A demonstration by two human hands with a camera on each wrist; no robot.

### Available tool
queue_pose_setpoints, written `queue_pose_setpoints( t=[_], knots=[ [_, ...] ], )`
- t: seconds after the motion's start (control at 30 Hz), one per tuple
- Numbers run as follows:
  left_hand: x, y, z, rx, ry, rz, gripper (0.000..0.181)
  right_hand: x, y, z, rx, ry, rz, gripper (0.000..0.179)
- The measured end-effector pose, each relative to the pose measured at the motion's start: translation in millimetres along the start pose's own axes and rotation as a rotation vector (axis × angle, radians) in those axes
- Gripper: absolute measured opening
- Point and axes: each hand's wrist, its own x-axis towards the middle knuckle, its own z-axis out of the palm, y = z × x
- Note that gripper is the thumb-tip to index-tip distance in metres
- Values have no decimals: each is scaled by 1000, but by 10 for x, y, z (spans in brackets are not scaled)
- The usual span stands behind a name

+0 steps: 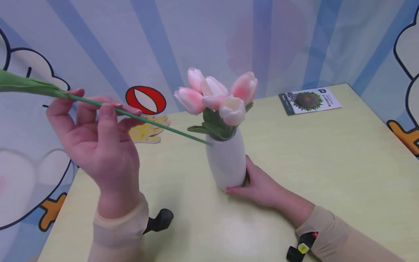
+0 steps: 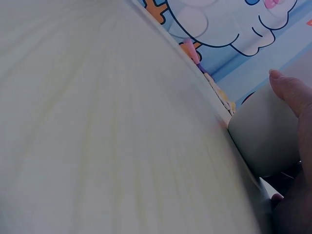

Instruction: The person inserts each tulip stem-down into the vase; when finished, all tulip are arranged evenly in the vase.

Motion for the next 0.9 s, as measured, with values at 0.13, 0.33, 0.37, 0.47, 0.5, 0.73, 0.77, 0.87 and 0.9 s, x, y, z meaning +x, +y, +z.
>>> queue_pose_setpoints(
  t=[0.13,0.33,0.37,0.47,0.5,0.73,0.77,0.87,0.9],
  knots=[
    [-13,-16,14,-52,49,38,36,10,-14,3,-6,1,-5,94],
    [-57,-54,40,-88,-13,28,36,2,-15,10,-12,0,-8,92],
    [-62,-59,44,-79,-36,25,35,0,-17,8,-12,1,-8,92],
    [-72,-73,50,-41,-85,30,33,0,-25,7,-7,2,-11,93],
    [-73,-75,49,-31,-98,32,32,0,-25,6,-7,3,-12,93],
    [-97,-117,37,1,-172,28,31,0,-29,5,-4,-5,-9,93],
    [-99,-130,34,3,-187,23,30,0,-28,6,-4,-5,-6,93],
    [-108,-165,30,12,-221,9,30,-5,-22,4,0,-5,1,93],
    [-110,-174,29,16,-227,5,30,-7,-19,6,1,-5,4,93]
  ],
)
